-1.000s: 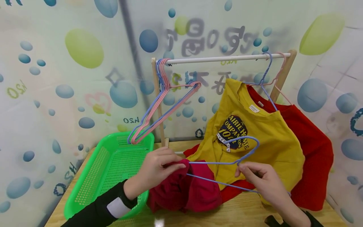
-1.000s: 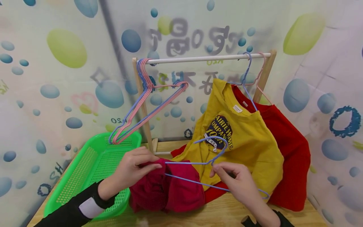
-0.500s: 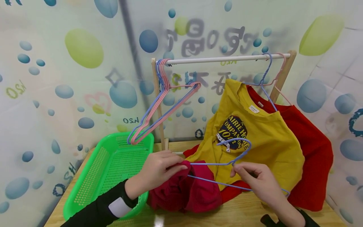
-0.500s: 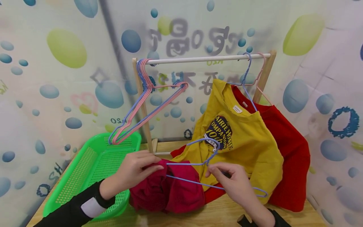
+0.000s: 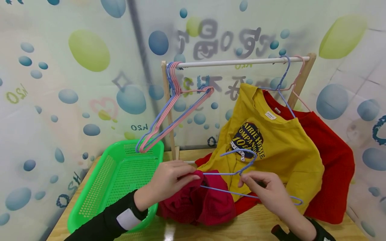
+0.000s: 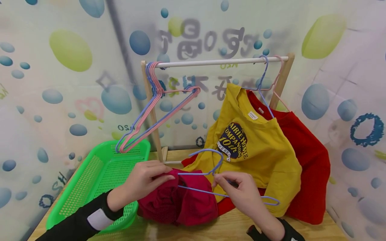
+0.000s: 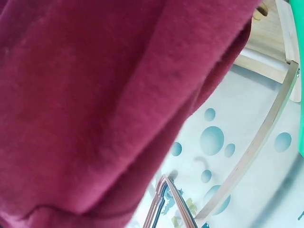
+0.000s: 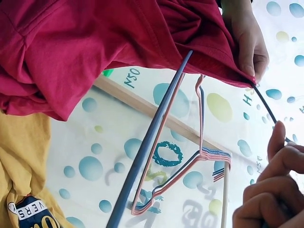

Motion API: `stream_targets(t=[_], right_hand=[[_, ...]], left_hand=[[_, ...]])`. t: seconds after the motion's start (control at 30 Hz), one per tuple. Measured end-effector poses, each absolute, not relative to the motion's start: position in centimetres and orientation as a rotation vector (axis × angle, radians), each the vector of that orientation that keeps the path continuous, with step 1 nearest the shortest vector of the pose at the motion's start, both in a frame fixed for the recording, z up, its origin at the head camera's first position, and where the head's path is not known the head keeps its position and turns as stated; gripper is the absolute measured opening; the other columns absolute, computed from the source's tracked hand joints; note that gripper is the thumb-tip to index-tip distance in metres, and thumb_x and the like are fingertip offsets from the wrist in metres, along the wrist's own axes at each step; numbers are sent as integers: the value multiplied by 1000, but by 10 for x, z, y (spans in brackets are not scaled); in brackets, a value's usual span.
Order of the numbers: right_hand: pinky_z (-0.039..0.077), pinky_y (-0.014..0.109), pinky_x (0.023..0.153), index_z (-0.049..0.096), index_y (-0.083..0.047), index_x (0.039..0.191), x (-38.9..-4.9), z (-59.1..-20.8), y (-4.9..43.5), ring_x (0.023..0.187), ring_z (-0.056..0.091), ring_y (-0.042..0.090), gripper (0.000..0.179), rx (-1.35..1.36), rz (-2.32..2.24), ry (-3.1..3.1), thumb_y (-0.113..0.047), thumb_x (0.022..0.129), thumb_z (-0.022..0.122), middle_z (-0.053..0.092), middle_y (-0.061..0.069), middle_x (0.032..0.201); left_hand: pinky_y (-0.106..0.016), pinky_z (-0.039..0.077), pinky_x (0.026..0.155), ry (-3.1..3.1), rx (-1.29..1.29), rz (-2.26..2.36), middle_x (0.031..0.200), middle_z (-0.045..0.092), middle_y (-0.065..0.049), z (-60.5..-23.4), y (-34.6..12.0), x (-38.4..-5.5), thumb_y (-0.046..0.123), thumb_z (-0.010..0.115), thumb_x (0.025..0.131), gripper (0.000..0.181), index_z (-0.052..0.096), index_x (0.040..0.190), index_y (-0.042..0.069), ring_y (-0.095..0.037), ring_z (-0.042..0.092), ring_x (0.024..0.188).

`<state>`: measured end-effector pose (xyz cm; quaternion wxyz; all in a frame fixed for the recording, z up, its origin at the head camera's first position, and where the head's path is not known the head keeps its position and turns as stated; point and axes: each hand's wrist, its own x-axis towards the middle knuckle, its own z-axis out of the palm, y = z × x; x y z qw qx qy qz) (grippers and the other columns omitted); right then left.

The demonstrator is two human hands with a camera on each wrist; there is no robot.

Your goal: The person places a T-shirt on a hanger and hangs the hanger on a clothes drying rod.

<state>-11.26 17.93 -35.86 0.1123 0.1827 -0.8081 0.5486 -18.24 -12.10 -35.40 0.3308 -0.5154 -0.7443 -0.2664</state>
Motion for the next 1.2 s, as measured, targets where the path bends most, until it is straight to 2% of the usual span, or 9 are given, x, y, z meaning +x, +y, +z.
stream_targets(t=[0.1,0.3,0.53,0.83,0.97,1.1,1.2], right_hand=[[36,32,48,75,-5,87,-114,-360,176,50,37,16,23,535,1607,-2370,-8,103,58,63,-6,74],[41,30,52,76,-8,89,-115,-360,171,57,45,14,24,485,1569,-2417,-14,104,59,68,-6,79],[35,31,46,75,-10,87,-116,-362,163,49,33,12,23,483,1569,-2422,-15,103,60,43,-3,60],[34,30,46,75,-10,86,-117,-362,155,48,32,8,23,463,1573,-2427,-18,103,61,38,-5,57],[34,30,45,75,-11,85,-118,-363,152,48,30,7,23,479,1563,-2411,-17,103,61,46,-7,59],[34,28,45,76,-11,85,-119,-366,148,50,30,6,23,506,1571,-2385,-16,102,62,60,-8,68],[36,27,46,75,-10,85,-118,-369,144,51,32,6,22,520,1595,-2370,-14,102,62,65,-4,72]], left_hand=[[-16,51,63,-1946,-1352,-707,80,75,4,-354,-120,-182,20,78,91,8,77,88,13,-6,67,71],[-17,52,64,-1993,-1331,-746,78,74,4,-355,-119,-181,19,81,88,8,78,87,12,-7,69,72],[-20,55,68,-2031,-1313,-785,78,75,3,-356,-117,-181,19,81,87,9,78,86,11,-9,71,75],[-17,53,68,-2046,-1320,-806,76,73,4,-356,-114,-180,21,77,91,12,77,85,12,-7,69,73],[-16,52,67,-2083,-1300,-825,76,73,4,-355,-111,-178,22,79,90,11,78,85,12,-6,68,72],[-17,53,67,-2097,-1289,-828,77,73,5,-355,-109,-177,21,81,87,9,79,86,12,-6,68,74],[-16,52,68,-2107,-1297,-828,78,73,5,-355,-106,-175,20,83,85,8,80,87,12,-7,67,74]])
